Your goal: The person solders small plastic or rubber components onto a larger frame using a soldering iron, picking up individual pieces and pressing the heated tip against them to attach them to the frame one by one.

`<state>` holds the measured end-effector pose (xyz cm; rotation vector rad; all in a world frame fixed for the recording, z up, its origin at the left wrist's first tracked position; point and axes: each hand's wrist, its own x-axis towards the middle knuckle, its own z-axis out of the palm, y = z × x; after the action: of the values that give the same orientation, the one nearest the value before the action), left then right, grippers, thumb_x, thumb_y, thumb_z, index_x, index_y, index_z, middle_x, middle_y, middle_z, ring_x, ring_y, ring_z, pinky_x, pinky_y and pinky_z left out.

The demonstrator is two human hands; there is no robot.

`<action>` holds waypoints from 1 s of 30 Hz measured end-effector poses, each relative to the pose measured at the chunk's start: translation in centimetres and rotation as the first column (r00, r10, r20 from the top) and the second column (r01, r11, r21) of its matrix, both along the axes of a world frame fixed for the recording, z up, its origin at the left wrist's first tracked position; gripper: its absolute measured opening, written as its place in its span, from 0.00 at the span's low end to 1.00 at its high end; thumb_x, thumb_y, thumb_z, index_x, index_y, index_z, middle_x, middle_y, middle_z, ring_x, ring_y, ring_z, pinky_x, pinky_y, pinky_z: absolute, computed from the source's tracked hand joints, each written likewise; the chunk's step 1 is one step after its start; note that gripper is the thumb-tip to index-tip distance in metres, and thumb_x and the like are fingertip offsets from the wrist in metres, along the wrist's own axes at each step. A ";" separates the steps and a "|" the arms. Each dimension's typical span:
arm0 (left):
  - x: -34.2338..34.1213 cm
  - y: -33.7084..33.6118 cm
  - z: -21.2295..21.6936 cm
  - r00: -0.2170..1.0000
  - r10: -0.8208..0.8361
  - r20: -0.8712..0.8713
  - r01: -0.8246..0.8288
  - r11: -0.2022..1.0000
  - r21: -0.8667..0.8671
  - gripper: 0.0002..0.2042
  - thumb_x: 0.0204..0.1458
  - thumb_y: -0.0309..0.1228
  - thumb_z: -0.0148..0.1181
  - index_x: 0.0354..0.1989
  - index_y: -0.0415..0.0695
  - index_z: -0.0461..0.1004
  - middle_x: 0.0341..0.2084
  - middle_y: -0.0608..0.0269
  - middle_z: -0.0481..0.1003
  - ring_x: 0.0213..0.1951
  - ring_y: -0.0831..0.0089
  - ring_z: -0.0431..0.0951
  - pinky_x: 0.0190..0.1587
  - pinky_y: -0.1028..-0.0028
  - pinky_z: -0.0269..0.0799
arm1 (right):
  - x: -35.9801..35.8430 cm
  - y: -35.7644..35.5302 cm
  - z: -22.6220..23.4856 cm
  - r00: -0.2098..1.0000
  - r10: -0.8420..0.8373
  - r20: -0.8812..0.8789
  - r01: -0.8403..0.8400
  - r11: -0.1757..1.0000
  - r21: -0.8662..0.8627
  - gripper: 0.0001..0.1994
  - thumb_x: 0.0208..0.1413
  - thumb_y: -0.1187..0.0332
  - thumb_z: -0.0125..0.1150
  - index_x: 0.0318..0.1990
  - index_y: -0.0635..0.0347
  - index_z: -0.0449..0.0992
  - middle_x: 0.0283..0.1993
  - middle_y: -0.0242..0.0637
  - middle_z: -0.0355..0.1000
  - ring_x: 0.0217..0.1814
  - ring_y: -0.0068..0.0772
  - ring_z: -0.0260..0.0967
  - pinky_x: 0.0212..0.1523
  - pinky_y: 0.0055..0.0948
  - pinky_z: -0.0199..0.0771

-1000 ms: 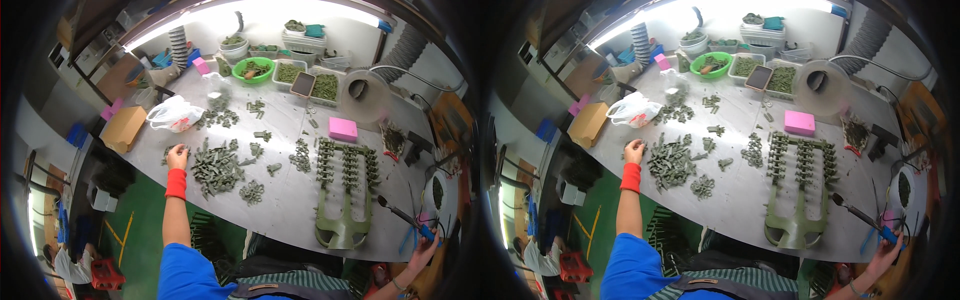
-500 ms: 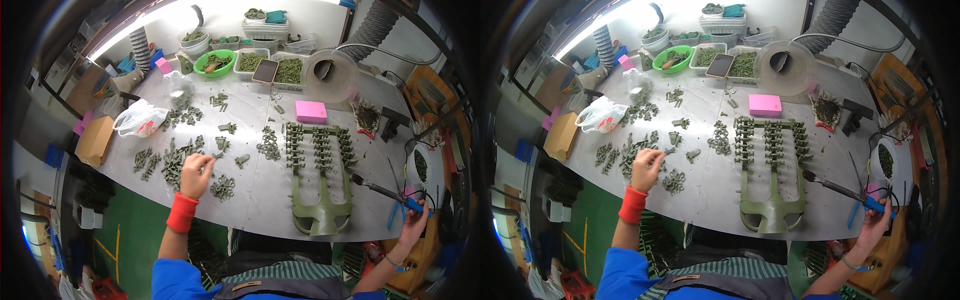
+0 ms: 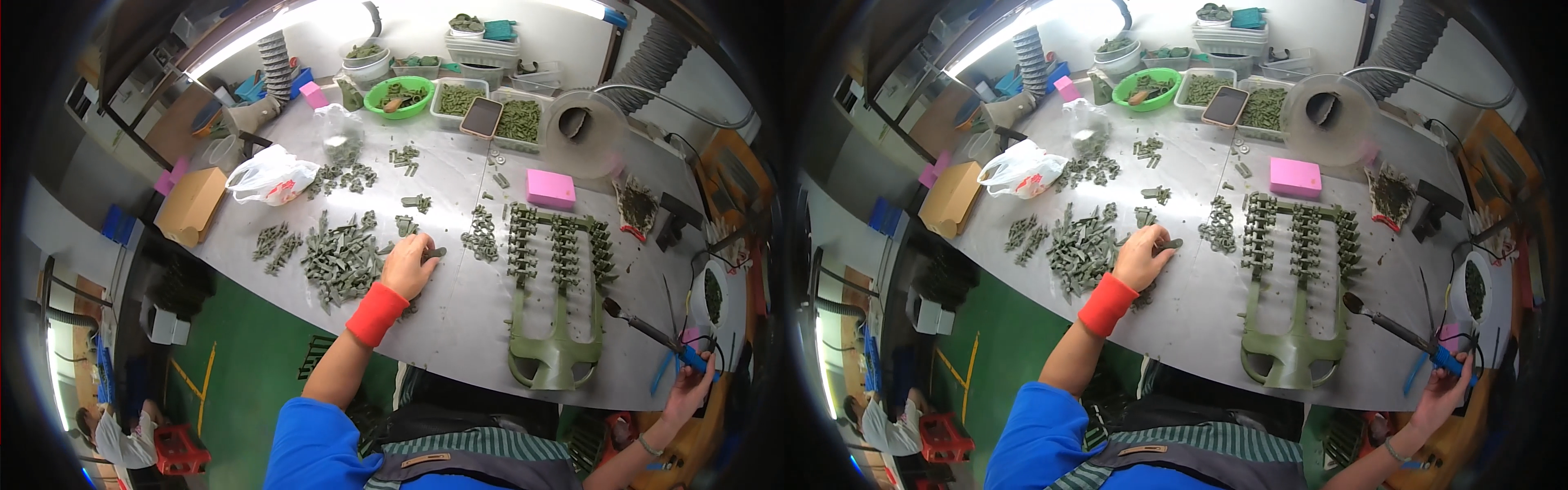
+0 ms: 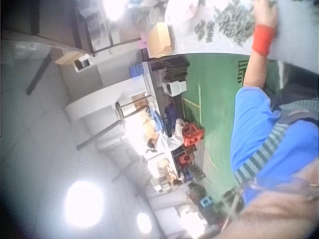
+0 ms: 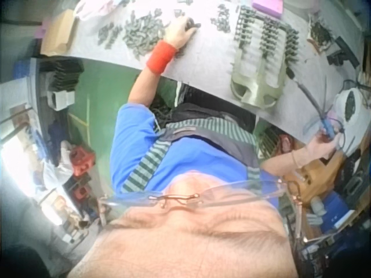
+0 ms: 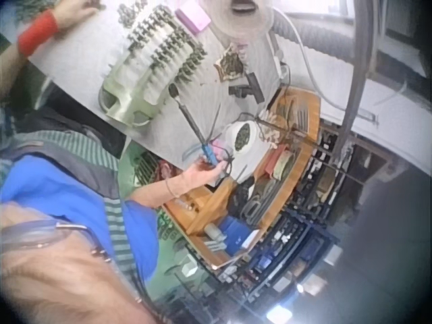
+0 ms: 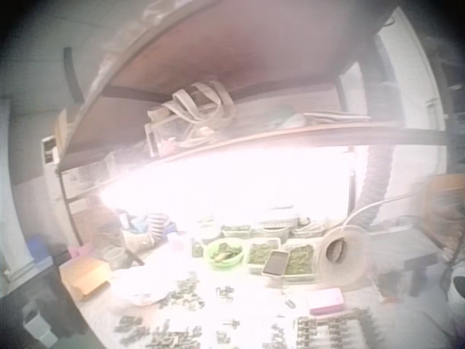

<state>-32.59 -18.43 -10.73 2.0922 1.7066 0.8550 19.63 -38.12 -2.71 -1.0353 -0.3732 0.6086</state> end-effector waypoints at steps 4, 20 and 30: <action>-0.5 -0.8 0.0 0.999 0.038 -0.036 -0.037 0.999 0.026 0.11 0.45 0.27 0.65 0.37 0.44 0.73 0.30 0.59 0.73 0.35 0.61 0.73 0.43 0.66 0.69 | 0.2 0.2 -0.4 0.999 0.030 0.011 -0.030 0.999 -0.019 0.10 0.62 0.62 0.56 0.41 0.58 0.75 0.38 0.29 0.72 0.27 0.15 0.66 0.29 0.10 0.75; 5.8 -8.9 3.1 0.805 -0.252 0.537 0.511 0.754 -0.412 0.12 0.56 0.25 0.58 0.48 0.38 0.70 0.37 0.63 0.74 0.36 0.79 0.76 0.39 0.78 0.73 | -1.9 0.8 0.8 0.997 -0.037 -0.067 0.033 0.998 -0.056 0.10 0.59 0.62 0.59 0.34 0.58 0.73 0.33 0.29 0.70 0.25 0.16 0.63 0.26 0.16 0.70; 2.8 -8.0 4.2 0.945 -0.214 0.247 0.267 0.941 -0.208 0.05 0.53 0.26 0.60 0.36 0.39 0.73 0.26 0.61 0.74 0.27 0.76 0.75 0.31 0.76 0.71 | -1.0 -0.3 0.0 0.998 -0.042 -0.046 0.039 0.998 -0.058 0.10 0.61 0.60 0.57 0.36 0.57 0.73 0.35 0.28 0.71 0.25 0.14 0.65 0.28 0.12 0.72</action>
<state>-29.75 -26.41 -6.51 1.9147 1.3316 0.7352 18.62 -38.43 -2.73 -1.0794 -0.2943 0.6090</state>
